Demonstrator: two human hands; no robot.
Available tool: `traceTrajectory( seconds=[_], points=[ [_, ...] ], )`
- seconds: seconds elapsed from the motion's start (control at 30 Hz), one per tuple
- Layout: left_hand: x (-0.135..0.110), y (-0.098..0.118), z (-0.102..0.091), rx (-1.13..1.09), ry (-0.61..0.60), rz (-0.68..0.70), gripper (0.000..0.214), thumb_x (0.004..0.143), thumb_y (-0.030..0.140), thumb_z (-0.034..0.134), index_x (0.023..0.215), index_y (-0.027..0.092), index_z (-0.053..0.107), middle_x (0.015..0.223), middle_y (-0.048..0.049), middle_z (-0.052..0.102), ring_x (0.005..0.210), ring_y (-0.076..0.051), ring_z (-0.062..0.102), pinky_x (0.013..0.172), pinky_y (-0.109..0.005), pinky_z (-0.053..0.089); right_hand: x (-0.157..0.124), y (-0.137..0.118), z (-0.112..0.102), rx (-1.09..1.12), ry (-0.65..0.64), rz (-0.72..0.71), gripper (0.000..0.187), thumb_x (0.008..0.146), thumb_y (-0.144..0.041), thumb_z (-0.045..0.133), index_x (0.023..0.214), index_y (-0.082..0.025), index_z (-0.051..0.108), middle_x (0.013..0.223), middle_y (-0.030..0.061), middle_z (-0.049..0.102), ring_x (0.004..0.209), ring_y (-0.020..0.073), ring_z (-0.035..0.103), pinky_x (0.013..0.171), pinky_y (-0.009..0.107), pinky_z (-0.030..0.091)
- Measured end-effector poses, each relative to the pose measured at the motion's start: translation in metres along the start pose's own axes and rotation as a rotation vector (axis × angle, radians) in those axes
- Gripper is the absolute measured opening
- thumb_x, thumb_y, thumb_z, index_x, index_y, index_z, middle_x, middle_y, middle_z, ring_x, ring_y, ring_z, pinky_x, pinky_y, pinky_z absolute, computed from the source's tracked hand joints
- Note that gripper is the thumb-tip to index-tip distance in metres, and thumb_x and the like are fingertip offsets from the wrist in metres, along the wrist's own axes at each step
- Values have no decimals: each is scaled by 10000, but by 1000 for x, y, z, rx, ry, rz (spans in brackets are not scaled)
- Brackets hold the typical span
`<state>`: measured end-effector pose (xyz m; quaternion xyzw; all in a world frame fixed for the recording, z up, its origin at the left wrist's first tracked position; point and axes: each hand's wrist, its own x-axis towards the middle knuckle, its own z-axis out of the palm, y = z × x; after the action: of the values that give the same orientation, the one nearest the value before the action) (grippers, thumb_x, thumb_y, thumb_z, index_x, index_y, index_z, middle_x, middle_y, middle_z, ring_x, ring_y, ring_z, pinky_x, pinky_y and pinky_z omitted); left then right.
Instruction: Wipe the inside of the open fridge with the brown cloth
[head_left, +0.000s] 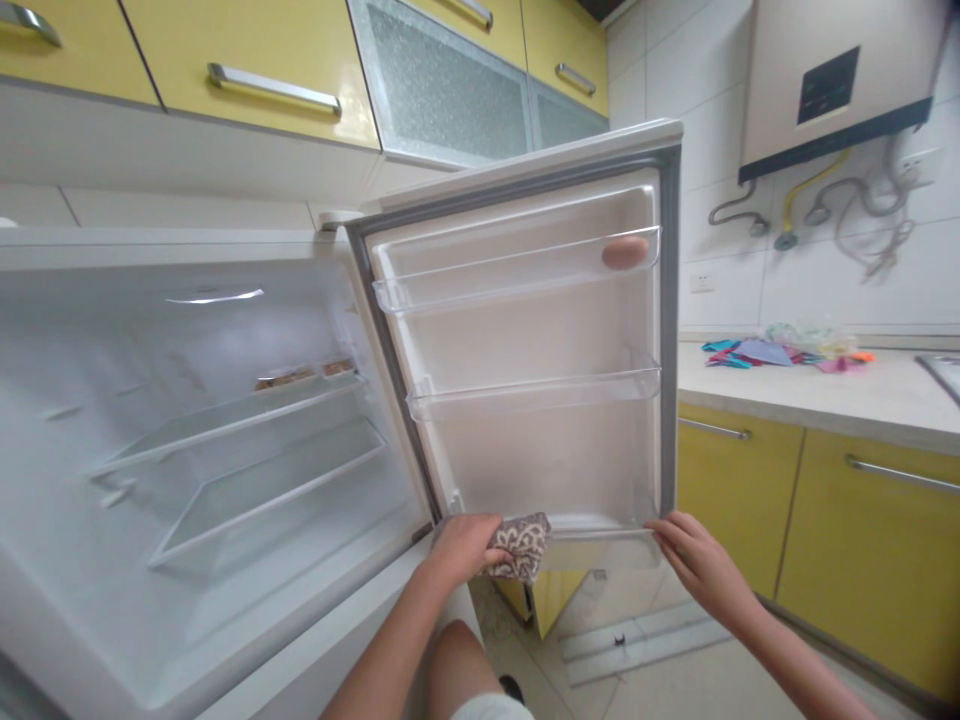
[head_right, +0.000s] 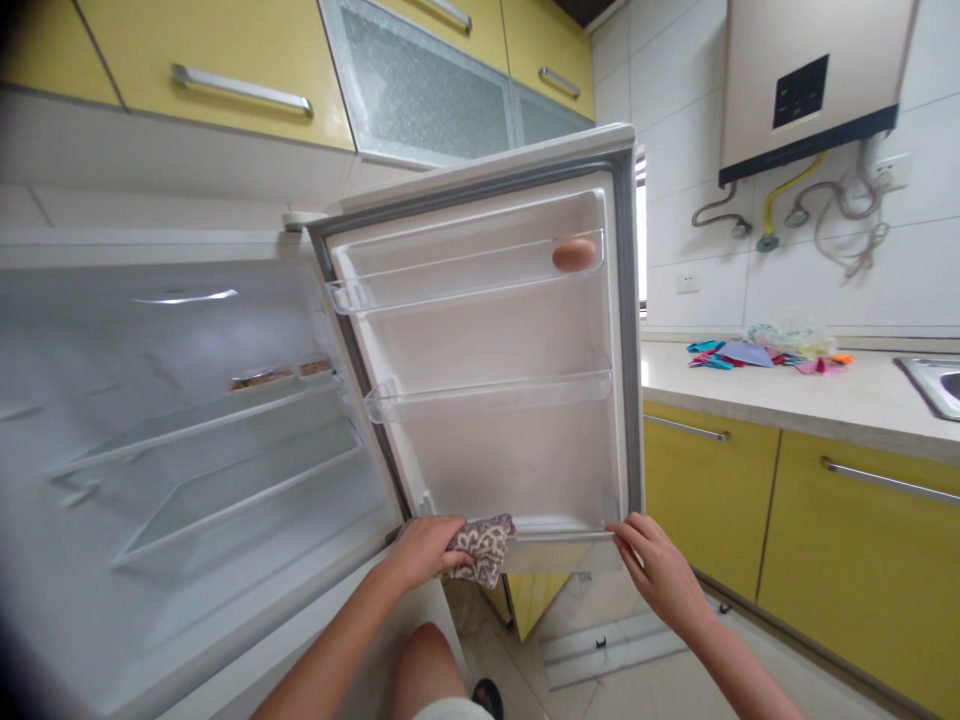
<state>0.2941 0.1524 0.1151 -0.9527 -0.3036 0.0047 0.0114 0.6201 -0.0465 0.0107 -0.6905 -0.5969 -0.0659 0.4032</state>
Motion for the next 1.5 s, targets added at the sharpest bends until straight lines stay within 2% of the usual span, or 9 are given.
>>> traceTrajectory(
  seconds=[0.23, 0.43, 0.53, 0.63, 0.87, 1.07, 1.27, 1.43, 1.5],
  points=[
    [33, 60, 5, -11, -2, 70, 420, 814, 580, 627, 1050, 234, 657, 1085, -115, 756, 1028, -303, 708, 849, -380, 537, -3, 3, -6, 80, -37, 60, 366, 929, -335, 404, 1247, -243, 560, 1075, 103, 686, 995, 221, 659, 913, 397, 542],
    [66, 134, 14, -25, 5, 134, 457, 803, 599, 629, 1041, 210, 667, 1045, -136, 764, 974, -321, 725, 812, -417, 572, -3, -3, -15, 219, -107, 151, 244, 853, -236, 384, 1079, -260, 473, 833, 17, 637, 763, 193, 625, 772, 351, 517],
    [78, 164, 16, -43, 1, 156, 497, 830, 634, 562, 1077, 213, 653, 1045, -132, 767, 972, -317, 728, 806, -424, 581, 1, -1, -19, 357, -143, 181, 324, 787, -194, 394, 1097, -267, 453, 911, 23, 668, 832, 197, 653, 807, 345, 517],
    [84, 176, 16, -68, -46, 166, 575, 824, 707, 497, 1094, 222, 651, 1045, -149, 768, 971, -317, 732, 800, -430, 585, 5, 5, -16, 453, -173, 226, 498, 717, -177, 415, 1207, -265, 431, 1073, 67, 700, 984, 224, 677, 908, 382, 514],
    [74, 158, 12, -69, -44, 207, 728, 787, 830, 350, 1078, 230, 645, 1042, -164, 762, 972, -339, 727, 787, -462, 582, 5, 13, 3, 412, -146, 267, 564, 649, -185, 407, 1196, -256, 525, 1038, 61, 719, 905, 232, 687, 827, 372, 530],
    [58, 131, 11, -28, -42, 215, 734, 789, 842, 312, 1059, 241, 635, 1035, -156, 763, 955, -342, 729, 778, -456, 569, 4, 6, -1, 204, -193, 214, 498, 718, -194, 393, 1182, -232, 569, 736, 2, 642, 705, 205, 633, 718, 340, 508],
    [31, 70, 13, 0, 8, 149, 590, 801, 768, 467, 1012, 243, 634, 1030, -108, 762, 968, -308, 722, 798, -391, 546, 2, 5, -7, -1, -285, 172, 570, 795, -181, 374, 1340, -223, 532, 1106, 98, 684, 951, 207, 660, 877, 351, 500],
    [3, 5, 13, -89, 40, 86, 469, 794, 661, 608, 971, 228, 644, 997, -74, 742, 983, -268, 690, 866, -365, 523, 2, 2, -9, -91, -326, 180, 657, 796, -168, 370, 1446, -238, 434, 1066, 86, 678, 921, 203, 662, 784, 313, 498],
    [-7, -16, 12, -174, 50, 54, 336, 831, 536, 629, 970, 230, 645, 993, -54, 734, 965, -224, 676, 887, -339, 517, 2, 1, -8, -106, -326, 191, 661, 802, -169, 369, 1458, -232, 414, 1052, 83, 677, 903, 204, 662, 768, 312, 494]
  ],
)
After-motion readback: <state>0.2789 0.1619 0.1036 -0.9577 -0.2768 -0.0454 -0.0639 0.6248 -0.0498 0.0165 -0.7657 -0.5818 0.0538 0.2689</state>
